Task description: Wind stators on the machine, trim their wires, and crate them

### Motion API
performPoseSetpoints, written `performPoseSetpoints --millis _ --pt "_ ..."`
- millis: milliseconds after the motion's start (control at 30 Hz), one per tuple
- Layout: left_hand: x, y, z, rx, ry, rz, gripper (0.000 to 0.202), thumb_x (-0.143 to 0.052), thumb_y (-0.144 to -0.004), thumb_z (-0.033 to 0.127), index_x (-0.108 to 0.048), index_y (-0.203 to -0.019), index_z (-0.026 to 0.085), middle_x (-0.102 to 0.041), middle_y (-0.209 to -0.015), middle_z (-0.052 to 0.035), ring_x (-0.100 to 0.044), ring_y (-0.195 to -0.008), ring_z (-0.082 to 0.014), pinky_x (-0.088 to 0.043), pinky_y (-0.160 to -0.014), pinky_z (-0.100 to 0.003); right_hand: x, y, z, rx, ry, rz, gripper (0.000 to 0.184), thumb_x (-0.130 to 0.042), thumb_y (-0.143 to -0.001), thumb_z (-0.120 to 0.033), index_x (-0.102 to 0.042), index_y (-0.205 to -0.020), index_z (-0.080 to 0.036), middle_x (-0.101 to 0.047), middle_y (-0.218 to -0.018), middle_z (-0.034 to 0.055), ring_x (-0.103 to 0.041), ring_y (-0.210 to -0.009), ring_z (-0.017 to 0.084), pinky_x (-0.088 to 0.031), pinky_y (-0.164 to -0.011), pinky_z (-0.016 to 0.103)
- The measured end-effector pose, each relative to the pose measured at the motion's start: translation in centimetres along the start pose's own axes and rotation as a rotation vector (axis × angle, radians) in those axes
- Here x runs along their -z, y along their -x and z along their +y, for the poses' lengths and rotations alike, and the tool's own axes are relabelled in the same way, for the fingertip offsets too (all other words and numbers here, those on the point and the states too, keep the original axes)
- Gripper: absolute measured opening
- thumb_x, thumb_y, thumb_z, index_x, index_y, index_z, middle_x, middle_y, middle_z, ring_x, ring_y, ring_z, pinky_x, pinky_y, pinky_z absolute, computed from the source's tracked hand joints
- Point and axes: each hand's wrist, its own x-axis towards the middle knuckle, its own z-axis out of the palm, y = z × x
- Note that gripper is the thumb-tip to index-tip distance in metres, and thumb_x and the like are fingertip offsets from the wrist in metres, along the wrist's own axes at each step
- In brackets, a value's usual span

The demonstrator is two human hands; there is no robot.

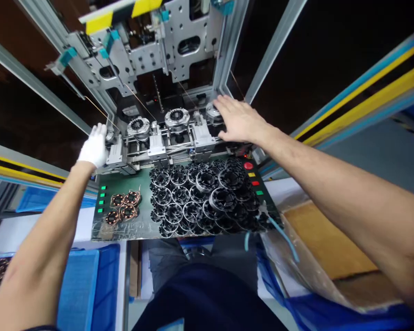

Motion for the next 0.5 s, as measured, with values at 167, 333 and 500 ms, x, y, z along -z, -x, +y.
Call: performPoseSetpoints --millis 167,333,500 --pt "-2.9 0.0 -0.5 0.011 0.036 0.014 0.095 -0.059 -0.092 0.002 -0.034 -0.184 0.009 -0.03 -0.194 -0.0196 -0.025 -0.183 -0.0366 -0.031 -0.149 -0.054 2.6 -1.7 -2.4 -0.143 -0.032 -0.108 0.107 -0.072 -0.093 -0.041 -0.029 -0.182 -0.001 -0.025 -0.193 0.0294 -0.026 -0.178 0.054 -0.026 -0.143 0.078" --pt "-2.7 0.1 -0.4 0.034 0.024 0.039 0.09 -0.051 -0.094 0.003 -0.035 -0.183 0.005 -0.03 -0.193 -0.0242 -0.027 -0.182 -0.041 -0.037 -0.144 -0.064 3.0 -6.4 -10.3 -0.103 -0.063 -0.049 0.096 -0.059 -0.102 -0.031 -0.021 -0.186 -0.004 -0.017 -0.197 0.0237 -0.017 -0.183 0.045 -0.02 -0.148 0.07" --pt "-1.0 0.9 0.0 0.036 -0.029 0.026 0.091 -0.057 -0.093 0.003 -0.039 -0.181 0.008 -0.035 -0.191 -0.0232 -0.034 -0.18 -0.0415 -0.047 -0.14 -0.061 3.0 -7.7 -15.1 0.008 -0.129 -0.066 0.084 -0.067 -0.097 -0.029 -0.046 -0.174 -0.002 -0.046 -0.183 0.0296 -0.044 -0.171 0.05 -0.039 -0.139 0.074"
